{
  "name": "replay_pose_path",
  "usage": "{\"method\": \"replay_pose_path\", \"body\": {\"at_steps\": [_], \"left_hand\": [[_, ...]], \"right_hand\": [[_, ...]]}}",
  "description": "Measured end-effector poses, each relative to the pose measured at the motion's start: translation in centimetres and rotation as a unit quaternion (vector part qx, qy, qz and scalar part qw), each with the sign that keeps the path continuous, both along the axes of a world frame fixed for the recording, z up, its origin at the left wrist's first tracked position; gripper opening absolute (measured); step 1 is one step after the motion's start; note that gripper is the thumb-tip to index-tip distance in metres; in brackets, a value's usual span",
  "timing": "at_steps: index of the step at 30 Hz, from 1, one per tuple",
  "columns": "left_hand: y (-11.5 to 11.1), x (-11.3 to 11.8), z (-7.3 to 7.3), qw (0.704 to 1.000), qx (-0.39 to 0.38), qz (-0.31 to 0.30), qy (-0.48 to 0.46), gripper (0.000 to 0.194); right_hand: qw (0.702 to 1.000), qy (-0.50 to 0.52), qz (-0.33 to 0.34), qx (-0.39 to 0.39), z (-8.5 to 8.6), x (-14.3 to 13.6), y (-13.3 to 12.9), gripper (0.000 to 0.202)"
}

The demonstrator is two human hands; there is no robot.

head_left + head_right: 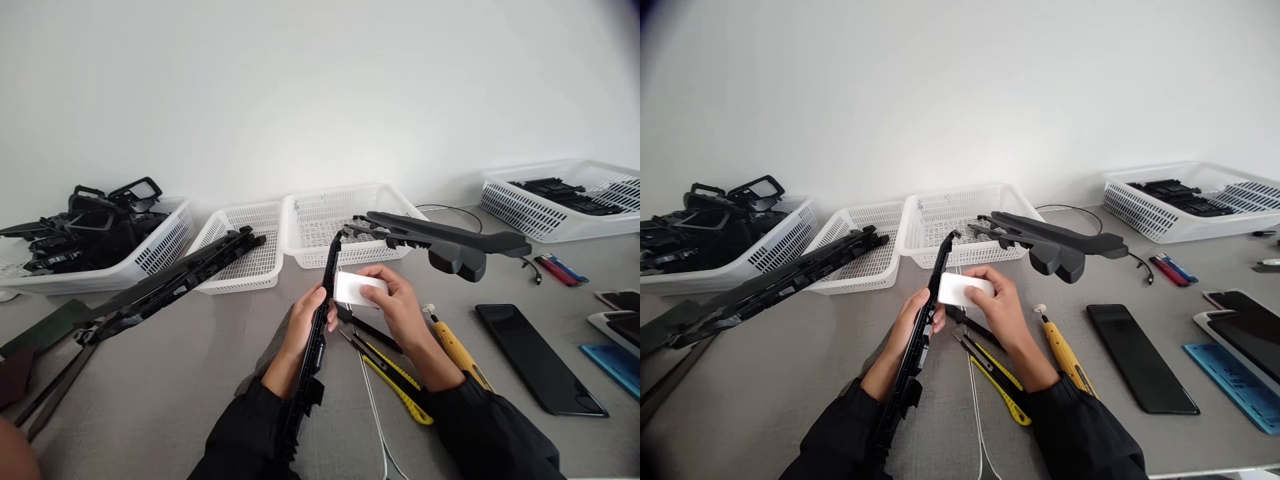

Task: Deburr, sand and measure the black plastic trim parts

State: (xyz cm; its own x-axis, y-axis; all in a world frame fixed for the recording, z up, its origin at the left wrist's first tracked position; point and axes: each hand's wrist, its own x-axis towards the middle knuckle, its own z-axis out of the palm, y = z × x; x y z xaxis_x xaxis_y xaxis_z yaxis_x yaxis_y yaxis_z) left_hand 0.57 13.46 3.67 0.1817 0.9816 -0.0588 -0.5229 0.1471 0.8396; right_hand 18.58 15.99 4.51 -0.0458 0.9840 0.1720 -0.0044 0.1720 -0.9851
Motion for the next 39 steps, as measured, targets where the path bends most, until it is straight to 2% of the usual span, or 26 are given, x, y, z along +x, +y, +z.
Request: {"method": "replay_pose_path", "body": {"at_steps": [3, 7, 11, 16, 20, 24, 28, 31, 35, 37, 39], "left_hand": [[0.06, -0.01, -0.13, 1.0, -0.003, 0.013, -0.01, 0.046], [0.06, -0.09, 0.01, 1.0, -0.002, 0.008, 0.001, 0.045], [0.1, -0.12, 0.09, 1.0, -0.004, 0.015, -0.006, 0.05], [0.26, -0.19, -0.21, 1.0, 0.0, 0.017, -0.007, 0.051], [0.26, -0.24, -0.16, 1.0, -0.004, 0.023, -0.012, 0.054], [0.23, -0.15, 0.03, 0.999, -0.009, 0.034, -0.019, 0.053], [0.19, -0.05, 0.1, 0.998, -0.02, 0.039, -0.052, 0.051], [0.11, -0.02, 0.14, 0.996, -0.023, 0.046, -0.072, 0.05], [-0.03, -0.01, 0.23, 0.998, -0.012, 0.049, -0.041, 0.053], [-0.1, 0.04, 0.27, 0.998, -0.012, 0.055, -0.015, 0.055], [-0.16, 0.17, 0.31, 0.996, -0.026, 0.086, -0.011, 0.053]], "right_hand": [[1.0, -0.012, 0.02, -0.004, 0.07, -0.1, -0.09, 0.02], [1.0, -0.01, -0.013, -0.008, -0.04, -0.15, -0.13, 0.023], [1.0, -0.011, 0.013, -0.014, -0.11, -0.17, -0.14, 0.022], [1.0, -0.013, -0.023, -0.013, -0.11, -0.12, -0.07, 0.022], [1.0, -0.021, -0.001, -0.018, 0.06, -0.19, -0.06, 0.021], [0.998, -0.04, -0.043, -0.015, 0.17, -0.3, -0.11, 0.023], [0.999, -0.035, -0.025, -0.024, 0.08, -0.32, -0.1, 0.024], [0.998, -0.041, -0.043, -0.029, -0.01, -0.36, -0.03, 0.026], [0.996, -0.023, -0.078, -0.034, -0.07, -0.2, 0.01, 0.03], [0.998, 0.0, -0.064, -0.028, 0.05, -0.07, -0.11, 0.03], [1.0, 0.017, -0.006, -0.021, 0.27, -0.09, -0.35, 0.028]]}}
